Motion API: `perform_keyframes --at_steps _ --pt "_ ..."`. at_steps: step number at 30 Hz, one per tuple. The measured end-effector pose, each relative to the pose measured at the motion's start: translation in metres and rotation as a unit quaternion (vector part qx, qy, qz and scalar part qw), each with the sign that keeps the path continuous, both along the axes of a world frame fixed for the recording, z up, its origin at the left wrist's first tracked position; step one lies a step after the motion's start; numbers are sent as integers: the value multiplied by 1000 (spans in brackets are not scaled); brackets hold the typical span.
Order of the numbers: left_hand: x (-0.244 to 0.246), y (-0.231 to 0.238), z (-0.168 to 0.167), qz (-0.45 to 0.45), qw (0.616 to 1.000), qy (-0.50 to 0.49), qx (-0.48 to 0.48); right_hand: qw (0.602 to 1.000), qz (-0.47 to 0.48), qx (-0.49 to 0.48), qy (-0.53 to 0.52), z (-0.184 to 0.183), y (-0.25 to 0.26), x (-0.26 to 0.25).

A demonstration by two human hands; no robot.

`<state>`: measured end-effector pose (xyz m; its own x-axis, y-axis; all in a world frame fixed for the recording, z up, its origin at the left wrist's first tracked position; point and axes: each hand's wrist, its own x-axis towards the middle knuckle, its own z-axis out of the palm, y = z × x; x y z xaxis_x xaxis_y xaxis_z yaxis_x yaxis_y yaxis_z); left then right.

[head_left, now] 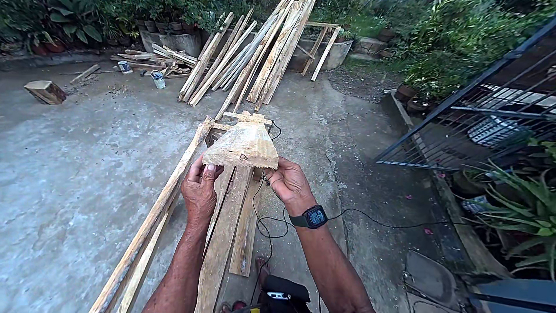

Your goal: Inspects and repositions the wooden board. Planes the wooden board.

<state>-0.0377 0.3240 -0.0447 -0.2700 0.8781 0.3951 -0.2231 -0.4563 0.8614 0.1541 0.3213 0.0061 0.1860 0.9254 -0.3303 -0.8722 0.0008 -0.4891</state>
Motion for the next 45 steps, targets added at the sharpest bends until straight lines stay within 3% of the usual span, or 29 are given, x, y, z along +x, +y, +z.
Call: perform_keyframes --at_steps 6,12,21,45 --pt "1 1 -1 -20 999 -31 -2 1000 -4 4 -3 1 -1 1" --pt "17 -15 -7 -24 996 -89 -21 997 -13 -7 -70 12 -8 2" --pt "47 -31 5 -40 994 -92 -50 996 -39 32 -77 13 -13 29" --pt "50 -25 15 -59 988 -127 -60 995 -31 37 -92 20 -6 37"
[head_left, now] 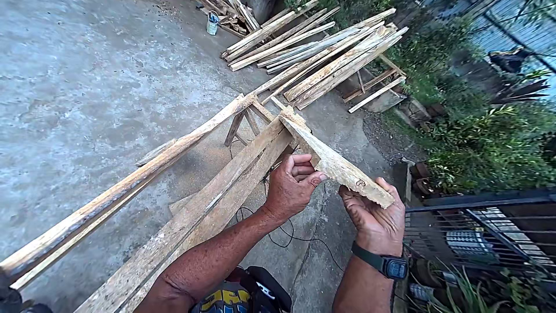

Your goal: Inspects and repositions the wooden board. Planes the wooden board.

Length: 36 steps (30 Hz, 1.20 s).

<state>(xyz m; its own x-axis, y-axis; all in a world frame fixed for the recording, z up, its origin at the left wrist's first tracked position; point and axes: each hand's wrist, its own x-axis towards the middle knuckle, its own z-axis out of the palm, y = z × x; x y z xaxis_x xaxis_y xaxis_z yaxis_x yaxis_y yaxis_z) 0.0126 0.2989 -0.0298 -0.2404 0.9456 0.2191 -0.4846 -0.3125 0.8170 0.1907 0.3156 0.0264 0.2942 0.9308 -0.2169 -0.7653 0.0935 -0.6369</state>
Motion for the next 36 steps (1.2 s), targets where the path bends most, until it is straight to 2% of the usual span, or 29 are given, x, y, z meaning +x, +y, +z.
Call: perform_keyframes --at_steps 9,16,25,36 --pt "2 0 -2 1 1000 12 3 1000 9 7 21 0 1 2" --pt "-7 6 -6 12 998 63 28 997 -50 -18 58 0 -7 -24" --pt "-27 11 0 -6 997 68 27 990 -30 -8 136 -25 -8 -29" --pt "-25 2 0 1 998 55 14 991 -19 -20 134 -30 -12 -27"
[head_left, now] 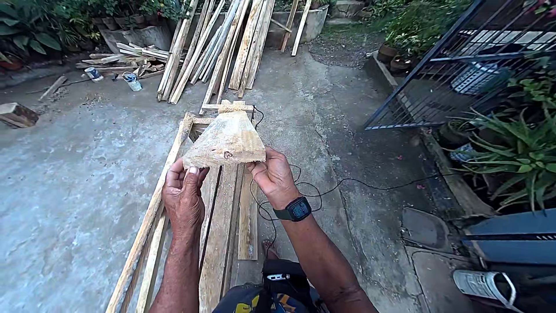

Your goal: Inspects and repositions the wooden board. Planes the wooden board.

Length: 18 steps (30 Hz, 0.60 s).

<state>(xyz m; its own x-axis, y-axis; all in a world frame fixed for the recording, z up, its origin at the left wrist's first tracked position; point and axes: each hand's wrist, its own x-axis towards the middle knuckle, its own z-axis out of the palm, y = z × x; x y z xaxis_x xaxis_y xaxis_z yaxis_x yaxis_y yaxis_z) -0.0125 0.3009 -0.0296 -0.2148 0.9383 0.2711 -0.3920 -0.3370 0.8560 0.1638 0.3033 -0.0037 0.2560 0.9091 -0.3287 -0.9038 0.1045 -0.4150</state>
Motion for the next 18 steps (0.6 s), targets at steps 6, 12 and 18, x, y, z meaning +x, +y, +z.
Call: perform_keyframes --at_steps 6,12,18 --pt "-8 -12 -12 -10 1000 2 -12 999 26 -12 -46 -12 -8 3" --pt "-42 -41 -51 1 996 26 -87 971 166 -57 -160 -57 -22 7" --pt "-87 -72 -139 -3 955 136 -265 925 238 -199 -219 -151 -40 -25"
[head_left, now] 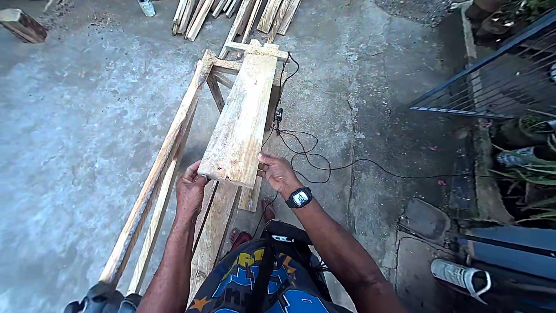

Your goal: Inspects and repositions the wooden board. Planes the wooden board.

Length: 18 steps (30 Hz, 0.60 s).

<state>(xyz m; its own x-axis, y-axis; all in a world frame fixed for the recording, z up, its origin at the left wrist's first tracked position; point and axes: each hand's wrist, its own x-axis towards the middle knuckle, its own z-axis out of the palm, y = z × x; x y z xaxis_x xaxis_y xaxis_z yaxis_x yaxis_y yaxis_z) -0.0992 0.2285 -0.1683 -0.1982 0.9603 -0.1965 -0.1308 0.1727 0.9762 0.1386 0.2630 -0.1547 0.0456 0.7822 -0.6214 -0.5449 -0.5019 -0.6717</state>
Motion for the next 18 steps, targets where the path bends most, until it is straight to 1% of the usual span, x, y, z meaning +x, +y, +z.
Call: perform_keyframes --at_steps 2,4,7,9,13,14,16,18 --pt "-7 -1 -36 -12 997 42 -65 999 9 -43 -28 -35 -4 -12" --pt "-8 -1 -69 -26 988 104 -112 995 23 -76 -57 -69 -4 -20" --pt "-4 2 -100 -45 967 193 -162 986 50 -108 -113 -102 -2 -26" --pt "-6 8 -112 -52 951 234 -193 980 71 -116 -149 -113 1 -27" --pt "-6 14 -123 -23 940 249 -234 972 94 -112 -181 -126 4 -32" --pt "-7 16 -125 -14 934 266 -238 970 102 -104 -195 -130 5 -35" --pt "-10 16 -129 -10 915 322 -244 955 139 -89 -246 -139 7 -38" --pt "-11 15 -134 -29 886 393 -246 930 194 -71 -303 -146 8 -36"
